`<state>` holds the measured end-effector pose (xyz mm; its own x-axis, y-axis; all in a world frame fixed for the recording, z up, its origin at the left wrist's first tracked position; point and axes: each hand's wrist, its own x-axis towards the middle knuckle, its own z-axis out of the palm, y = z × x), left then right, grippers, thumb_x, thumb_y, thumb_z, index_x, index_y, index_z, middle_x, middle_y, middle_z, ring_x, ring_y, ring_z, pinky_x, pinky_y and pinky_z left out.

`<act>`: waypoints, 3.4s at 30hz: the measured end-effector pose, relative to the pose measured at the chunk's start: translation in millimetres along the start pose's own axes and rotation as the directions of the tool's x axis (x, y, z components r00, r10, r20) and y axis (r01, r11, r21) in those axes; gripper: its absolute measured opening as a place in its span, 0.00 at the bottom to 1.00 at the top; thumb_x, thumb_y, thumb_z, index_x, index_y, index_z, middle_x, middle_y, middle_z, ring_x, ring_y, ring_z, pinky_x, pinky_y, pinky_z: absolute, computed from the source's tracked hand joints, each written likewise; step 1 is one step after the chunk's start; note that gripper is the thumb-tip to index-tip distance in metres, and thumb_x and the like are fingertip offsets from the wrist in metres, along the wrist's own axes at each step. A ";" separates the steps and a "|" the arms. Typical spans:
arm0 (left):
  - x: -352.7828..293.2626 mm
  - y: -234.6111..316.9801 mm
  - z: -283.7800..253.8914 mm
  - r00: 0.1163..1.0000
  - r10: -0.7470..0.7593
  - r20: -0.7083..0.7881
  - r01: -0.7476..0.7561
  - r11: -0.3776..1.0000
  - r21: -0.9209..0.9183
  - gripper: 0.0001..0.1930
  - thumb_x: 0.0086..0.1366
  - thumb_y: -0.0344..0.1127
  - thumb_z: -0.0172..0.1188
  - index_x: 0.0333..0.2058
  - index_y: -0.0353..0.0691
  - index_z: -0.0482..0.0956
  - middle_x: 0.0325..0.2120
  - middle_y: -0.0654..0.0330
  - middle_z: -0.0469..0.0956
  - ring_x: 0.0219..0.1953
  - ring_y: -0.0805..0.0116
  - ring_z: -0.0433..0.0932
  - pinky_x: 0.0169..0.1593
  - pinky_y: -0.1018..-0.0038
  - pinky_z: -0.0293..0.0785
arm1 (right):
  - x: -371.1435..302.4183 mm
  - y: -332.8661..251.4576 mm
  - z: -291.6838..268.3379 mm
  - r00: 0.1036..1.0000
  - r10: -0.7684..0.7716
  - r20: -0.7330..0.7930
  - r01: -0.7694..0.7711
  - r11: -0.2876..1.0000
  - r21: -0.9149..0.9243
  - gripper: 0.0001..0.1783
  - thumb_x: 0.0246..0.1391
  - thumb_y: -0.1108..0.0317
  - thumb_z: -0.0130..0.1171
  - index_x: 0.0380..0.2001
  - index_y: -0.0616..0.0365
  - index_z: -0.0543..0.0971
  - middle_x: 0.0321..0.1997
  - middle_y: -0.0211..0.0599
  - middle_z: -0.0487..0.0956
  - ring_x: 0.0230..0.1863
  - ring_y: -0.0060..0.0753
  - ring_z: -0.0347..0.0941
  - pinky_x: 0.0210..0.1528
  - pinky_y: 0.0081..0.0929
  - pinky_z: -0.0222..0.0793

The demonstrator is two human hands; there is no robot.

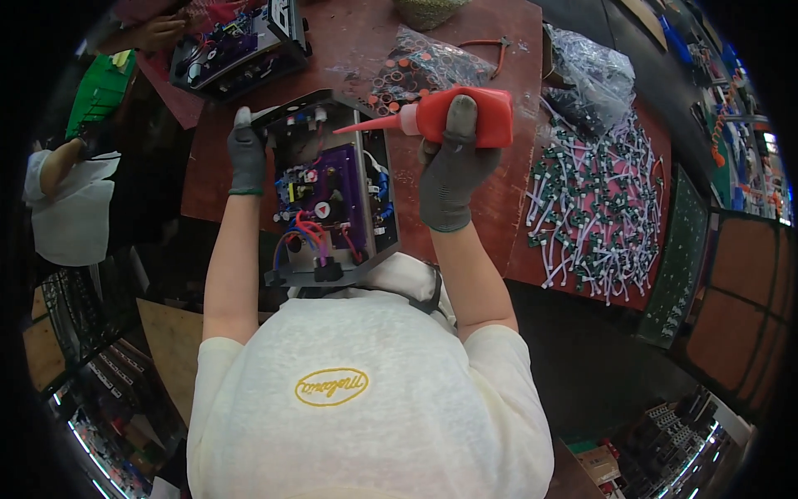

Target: The person is assembling an electronic unit, connecting wires and applying adhesive sealant from a bottle.

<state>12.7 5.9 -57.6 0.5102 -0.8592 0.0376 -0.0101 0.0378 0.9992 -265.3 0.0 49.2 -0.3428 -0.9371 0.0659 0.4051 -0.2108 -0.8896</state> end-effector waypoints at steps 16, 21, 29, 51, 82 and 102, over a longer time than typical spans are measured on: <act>-7.4 -8.5 -38.2 0.916 -0.396 -0.059 0.324 0.819 -0.474 0.19 0.67 0.50 0.47 0.35 0.40 0.78 0.34 0.58 0.81 0.38 0.66 0.79 0.46 0.70 0.73 | -15.0 56.3 67.9 0.930 -0.166 0.328 0.156 0.986 0.055 0.21 0.44 0.71 0.71 0.41 0.60 0.74 0.37 0.30 0.79 0.37 0.22 0.75 0.41 0.23 0.73; -9.5 -2.6 -36.2 0.925 -0.374 -0.061 0.310 0.840 -0.445 0.19 0.67 0.51 0.47 0.35 0.42 0.77 0.33 0.61 0.80 0.37 0.68 0.78 0.45 0.71 0.73 | -16.4 61.3 74.6 0.928 -0.137 0.348 0.154 0.988 -0.022 0.27 0.40 0.69 0.75 0.43 0.59 0.72 0.39 0.33 0.78 0.37 0.23 0.75 0.40 0.25 0.74; -10.0 0.3 -31.5 0.881 -0.442 -0.168 0.358 0.856 -0.373 0.28 0.68 0.52 0.39 0.40 0.32 0.80 0.36 0.56 0.81 0.40 0.65 0.77 0.49 0.72 0.71 | -15.7 65.9 80.4 0.903 -0.246 0.353 0.304 0.945 -0.119 0.31 0.37 0.64 0.77 0.43 0.59 0.72 0.39 0.33 0.78 0.37 0.25 0.76 0.39 0.25 0.74; -13.1 -2.6 -36.6 0.912 -0.399 -0.095 0.329 0.849 -0.412 0.18 0.67 0.52 0.49 0.38 0.42 0.75 0.36 0.62 0.77 0.40 0.69 0.76 0.46 0.72 0.71 | -12.6 61.9 84.5 0.887 -0.303 0.348 0.335 0.941 -0.036 0.10 0.51 0.70 0.66 0.36 0.60 0.79 0.33 0.29 0.80 0.32 0.22 0.75 0.37 0.24 0.74; -12.5 -13.9 -34.5 0.923 -0.349 -0.162 0.262 0.878 -0.401 0.19 0.67 0.51 0.48 0.39 0.41 0.76 0.38 0.60 0.78 0.41 0.67 0.77 0.48 0.73 0.72 | 18.3 55.9 62.1 0.961 0.187 0.206 -0.227 0.955 0.192 0.13 0.56 0.59 0.62 0.34 0.57 0.75 0.23 0.27 0.74 0.18 0.16 0.66 0.15 0.13 0.58; -4.6 8.9 24.4 0.994 0.020 0.106 -0.031 0.994 0.103 0.25 0.71 0.50 0.45 0.37 0.31 0.81 0.32 0.59 0.81 0.33 0.74 0.76 0.41 0.77 0.71 | 209.1 71.1 -118.7 0.805 0.537 0.253 0.594 -0.716 -0.367 0.14 0.46 0.63 0.60 0.38 0.49 0.84 0.39 0.38 0.83 0.44 0.40 0.78 0.41 0.37 0.72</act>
<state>-10.8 -2.2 -48.7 0.4156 -0.9077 0.0580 -0.1140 0.0113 0.9934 -408.8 -177.9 -53.9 0.1564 -0.9377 -0.3104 -0.8046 -0.3032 0.5106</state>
